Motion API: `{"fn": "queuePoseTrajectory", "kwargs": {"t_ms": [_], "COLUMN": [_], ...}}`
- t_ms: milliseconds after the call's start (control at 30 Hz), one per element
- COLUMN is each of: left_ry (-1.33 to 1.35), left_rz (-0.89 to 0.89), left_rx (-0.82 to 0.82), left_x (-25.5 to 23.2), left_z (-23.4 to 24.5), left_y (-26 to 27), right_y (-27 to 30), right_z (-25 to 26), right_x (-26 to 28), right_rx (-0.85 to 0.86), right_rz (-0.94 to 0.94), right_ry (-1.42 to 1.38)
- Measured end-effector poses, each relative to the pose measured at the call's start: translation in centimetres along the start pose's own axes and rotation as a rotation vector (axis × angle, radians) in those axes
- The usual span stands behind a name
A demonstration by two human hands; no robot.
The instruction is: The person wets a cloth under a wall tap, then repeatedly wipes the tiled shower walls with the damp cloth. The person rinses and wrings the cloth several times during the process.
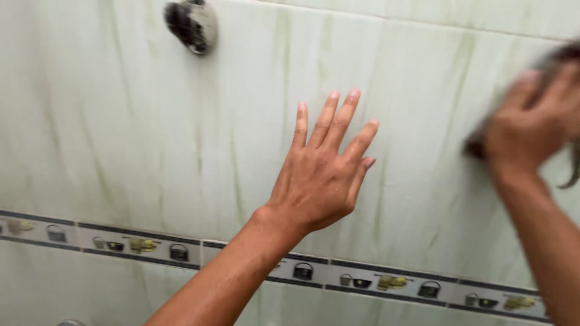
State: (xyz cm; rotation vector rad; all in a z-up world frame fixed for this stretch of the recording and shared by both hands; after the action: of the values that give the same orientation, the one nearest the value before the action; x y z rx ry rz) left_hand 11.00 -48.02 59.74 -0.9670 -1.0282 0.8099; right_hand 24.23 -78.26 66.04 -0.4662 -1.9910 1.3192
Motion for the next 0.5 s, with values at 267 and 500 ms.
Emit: {"fn": "queuePoseTrajectory", "kwargs": {"t_ms": [267, 500], "left_ry": [-0.12, -0.142], "left_rz": [0.045, 0.129], "left_rx": [-0.017, 0.018], "left_x": [7.3, 11.2], "left_z": [5.5, 7.9], "left_y": [2.1, 5.3], "right_y": [8.8, 15.1], "right_z": [-12.8, -15.4], "right_x": [18.5, 24.5], "right_rx": [0.28, 0.389], "right_rz": [0.532, 0.869], "right_ry": [0.195, 0.08]}}
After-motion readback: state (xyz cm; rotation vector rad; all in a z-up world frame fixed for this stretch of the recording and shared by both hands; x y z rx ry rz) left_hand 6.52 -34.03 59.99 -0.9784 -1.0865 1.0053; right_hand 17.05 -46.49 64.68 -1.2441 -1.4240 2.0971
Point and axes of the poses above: each hand's wrist, its own y-axis away from the middle knuckle, its own z-axis out of the back of the hand, x = y × z, the point moved 5 cm from there along -y, towards the middle knuckle, and after that the axes turned 10 degrees about -y, right-handed, at the moved point
